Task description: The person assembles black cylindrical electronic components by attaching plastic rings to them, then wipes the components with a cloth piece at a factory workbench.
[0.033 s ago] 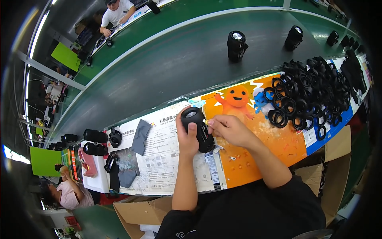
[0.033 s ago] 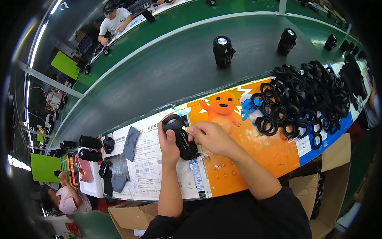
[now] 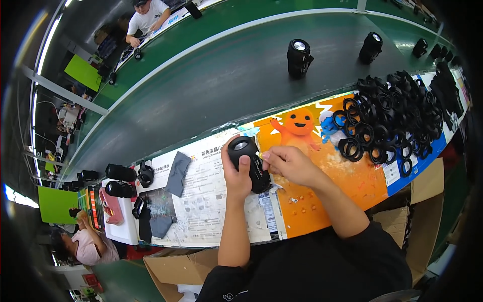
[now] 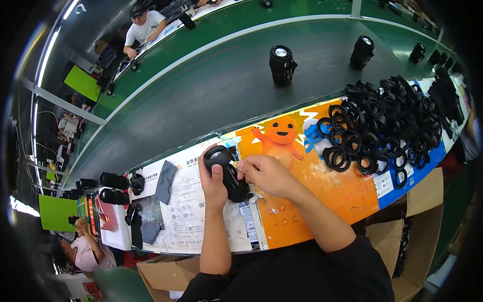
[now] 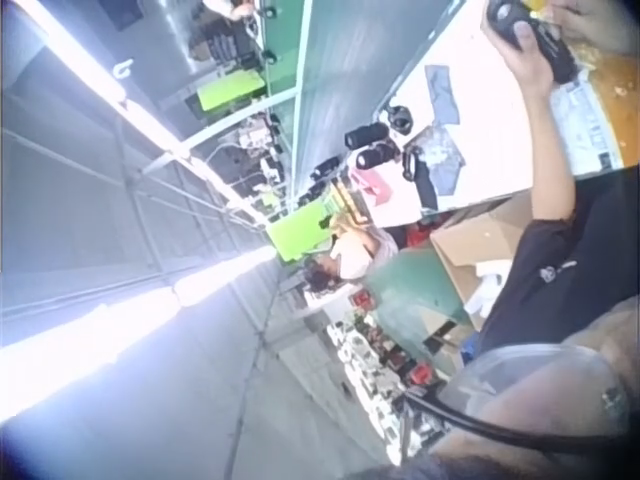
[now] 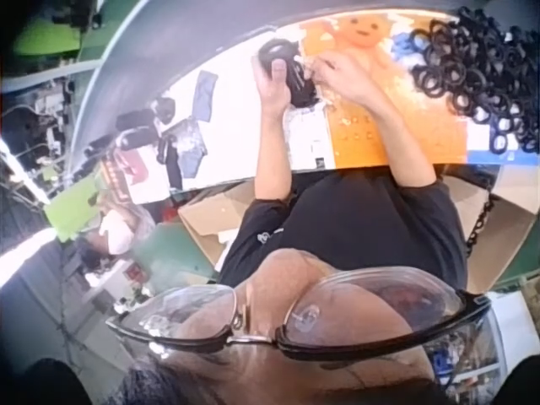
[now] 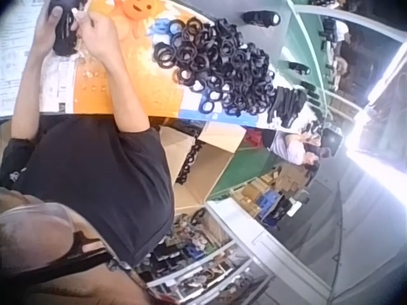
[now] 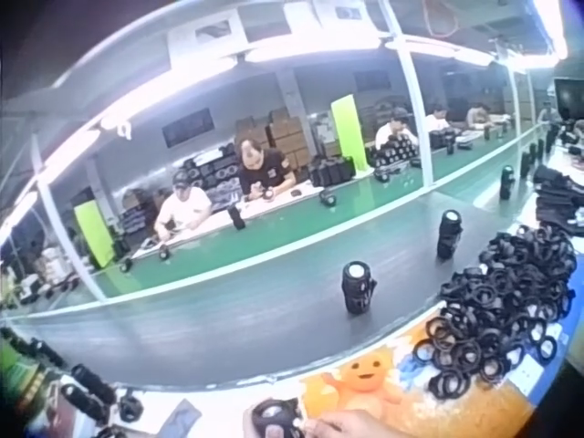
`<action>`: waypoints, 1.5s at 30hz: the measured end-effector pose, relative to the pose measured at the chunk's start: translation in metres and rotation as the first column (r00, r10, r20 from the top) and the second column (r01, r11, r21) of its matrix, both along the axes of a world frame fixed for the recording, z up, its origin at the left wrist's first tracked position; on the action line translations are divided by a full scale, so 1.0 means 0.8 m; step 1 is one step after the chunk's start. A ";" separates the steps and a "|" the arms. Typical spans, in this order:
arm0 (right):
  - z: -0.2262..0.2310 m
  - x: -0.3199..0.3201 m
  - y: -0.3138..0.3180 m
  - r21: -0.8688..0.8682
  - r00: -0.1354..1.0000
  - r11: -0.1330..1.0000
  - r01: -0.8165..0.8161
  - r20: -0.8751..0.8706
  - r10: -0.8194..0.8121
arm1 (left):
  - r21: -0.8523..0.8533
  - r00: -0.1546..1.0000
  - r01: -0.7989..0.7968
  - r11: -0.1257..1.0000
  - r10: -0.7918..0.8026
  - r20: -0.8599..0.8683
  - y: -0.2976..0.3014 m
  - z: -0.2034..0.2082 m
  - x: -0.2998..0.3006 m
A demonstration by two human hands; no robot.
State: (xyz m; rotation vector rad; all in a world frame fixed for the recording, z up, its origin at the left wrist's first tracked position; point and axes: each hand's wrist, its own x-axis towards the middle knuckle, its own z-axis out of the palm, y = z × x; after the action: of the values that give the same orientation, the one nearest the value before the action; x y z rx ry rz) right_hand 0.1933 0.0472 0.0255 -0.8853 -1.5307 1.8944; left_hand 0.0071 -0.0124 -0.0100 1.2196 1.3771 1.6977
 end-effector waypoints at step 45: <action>0.026 -0.007 -0.035 0.587 0.973 0.780 0.219 -0.076 -0.216 | 0.055 0.950 0.228 0.972 -0.234 0.205 -0.020 0.045 -0.008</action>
State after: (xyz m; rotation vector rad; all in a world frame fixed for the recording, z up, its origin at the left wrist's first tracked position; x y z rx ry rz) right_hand 0.1877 0.0190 0.0463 -0.7186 -1.7794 1.1330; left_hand 0.0005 -0.0280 0.0263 1.1323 1.0435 1.6342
